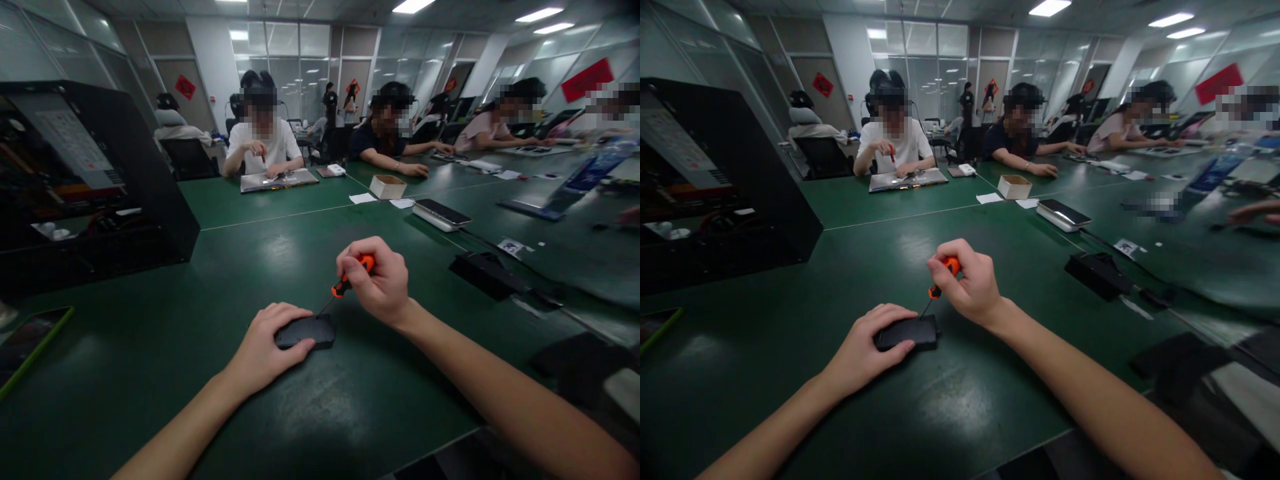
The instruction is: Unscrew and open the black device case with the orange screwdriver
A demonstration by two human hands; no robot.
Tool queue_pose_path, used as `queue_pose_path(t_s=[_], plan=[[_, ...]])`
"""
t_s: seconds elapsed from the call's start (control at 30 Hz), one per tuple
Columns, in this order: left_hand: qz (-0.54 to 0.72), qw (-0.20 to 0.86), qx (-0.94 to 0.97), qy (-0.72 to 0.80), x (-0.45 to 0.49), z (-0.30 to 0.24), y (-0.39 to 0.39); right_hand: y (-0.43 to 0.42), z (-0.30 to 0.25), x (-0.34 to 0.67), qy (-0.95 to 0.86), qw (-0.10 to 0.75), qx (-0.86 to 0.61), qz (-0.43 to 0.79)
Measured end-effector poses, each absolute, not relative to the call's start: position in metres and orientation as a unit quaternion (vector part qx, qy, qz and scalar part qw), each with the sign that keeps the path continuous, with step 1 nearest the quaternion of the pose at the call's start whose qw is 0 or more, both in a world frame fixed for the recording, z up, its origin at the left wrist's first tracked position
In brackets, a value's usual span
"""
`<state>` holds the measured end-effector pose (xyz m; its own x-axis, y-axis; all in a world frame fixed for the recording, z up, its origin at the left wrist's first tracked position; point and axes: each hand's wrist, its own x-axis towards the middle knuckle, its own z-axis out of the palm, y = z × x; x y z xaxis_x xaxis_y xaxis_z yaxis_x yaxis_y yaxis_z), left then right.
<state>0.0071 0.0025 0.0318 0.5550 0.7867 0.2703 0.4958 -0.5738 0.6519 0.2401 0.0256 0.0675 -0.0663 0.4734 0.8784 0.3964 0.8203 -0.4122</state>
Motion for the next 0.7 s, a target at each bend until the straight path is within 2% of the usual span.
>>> queue_pose_path(t_s=[0.27, 0.47, 0.6, 0.7], plan=[[0.279, 0.253, 0.848, 0.373, 0.007, 0.032, 0.003, 0.024, 0.07, 0.242, -0.74, 0.599, -0.306, 0.016], [0.283, 0.237, 0.852, 0.371, 0.007, 0.032, 0.004, 0.021, 0.092, 0.244, -0.788, 0.549, -0.278, -0.006], [0.289, 0.229, 0.849, 0.378, 0.011, 0.033, 0.002, 0.02, 0.101, 0.252, -0.817, 0.508, -0.271, 0.026], [0.291, 0.23, 0.841, 0.393, 0.017, 0.033, 0.0, 0.022, 0.095, 0.256, -0.817, 0.514, -0.248, 0.078]])
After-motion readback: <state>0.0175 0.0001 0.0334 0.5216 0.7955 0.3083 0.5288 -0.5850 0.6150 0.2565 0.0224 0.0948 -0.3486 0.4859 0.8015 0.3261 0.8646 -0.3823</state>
